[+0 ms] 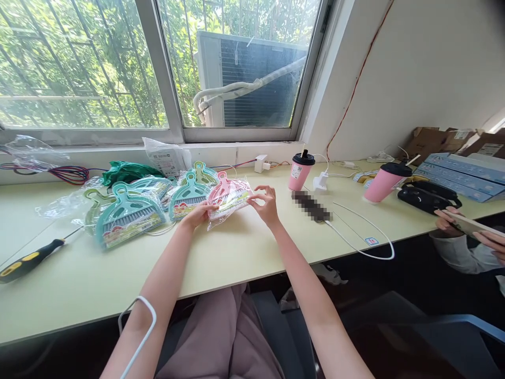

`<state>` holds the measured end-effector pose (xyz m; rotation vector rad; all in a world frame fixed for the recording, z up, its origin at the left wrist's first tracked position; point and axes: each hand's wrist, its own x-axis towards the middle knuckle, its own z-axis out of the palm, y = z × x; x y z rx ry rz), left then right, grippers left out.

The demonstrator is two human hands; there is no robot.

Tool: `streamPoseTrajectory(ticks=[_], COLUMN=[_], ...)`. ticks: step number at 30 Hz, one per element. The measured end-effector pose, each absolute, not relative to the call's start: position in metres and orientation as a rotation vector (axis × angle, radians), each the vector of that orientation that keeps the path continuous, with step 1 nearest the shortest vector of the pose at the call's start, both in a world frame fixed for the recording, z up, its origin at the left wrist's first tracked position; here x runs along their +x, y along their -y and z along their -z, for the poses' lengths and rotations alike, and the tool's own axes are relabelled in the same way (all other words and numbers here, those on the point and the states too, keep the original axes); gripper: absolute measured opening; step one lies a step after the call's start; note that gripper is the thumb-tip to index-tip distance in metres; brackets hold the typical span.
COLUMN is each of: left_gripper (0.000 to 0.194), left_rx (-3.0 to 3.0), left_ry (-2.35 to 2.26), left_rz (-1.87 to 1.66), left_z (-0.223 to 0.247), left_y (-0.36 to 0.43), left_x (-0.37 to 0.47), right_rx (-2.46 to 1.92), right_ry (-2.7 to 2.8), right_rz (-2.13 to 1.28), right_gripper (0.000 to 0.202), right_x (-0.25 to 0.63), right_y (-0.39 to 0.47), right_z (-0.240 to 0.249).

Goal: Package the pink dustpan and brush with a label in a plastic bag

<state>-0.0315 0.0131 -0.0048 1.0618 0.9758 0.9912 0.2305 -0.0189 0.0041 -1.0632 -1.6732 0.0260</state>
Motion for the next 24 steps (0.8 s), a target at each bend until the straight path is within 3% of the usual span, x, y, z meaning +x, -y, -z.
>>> streamPoseTrajectory(ticks=[5, 13, 19, 24], left_gripper=[0.038, 0.073, 0.072, 0.073], left_rx=[1.168, 1.276, 1.253, 1.237], left_ry=[-0.898, -0.869, -0.898, -1.020], left_rz=[-0.896, -0.858, -0.883, -0.859], left_z=[0.010, 0.016, 0.015, 0.008], left_y=[-0.013, -0.015, -0.012, -0.006], left_x=[-0.018, -0.001, -0.003, -0.010], right_rx=[-1.132, -1.237, -1.192, -1.239], right_ry=[1.512, 1.325, 1.341, 1.199], right_rz=[-0.234, -0.129, -0.211, -0.825], right_gripper=[0.007, 0.007, 0.009, 0.062], right_x=[0.233, 0.240, 0.238, 0.244], right_y=[0.013, 0.001, -0.009, -0.021], right_z=[-0.004, 0.008, 0.021, 0.033])
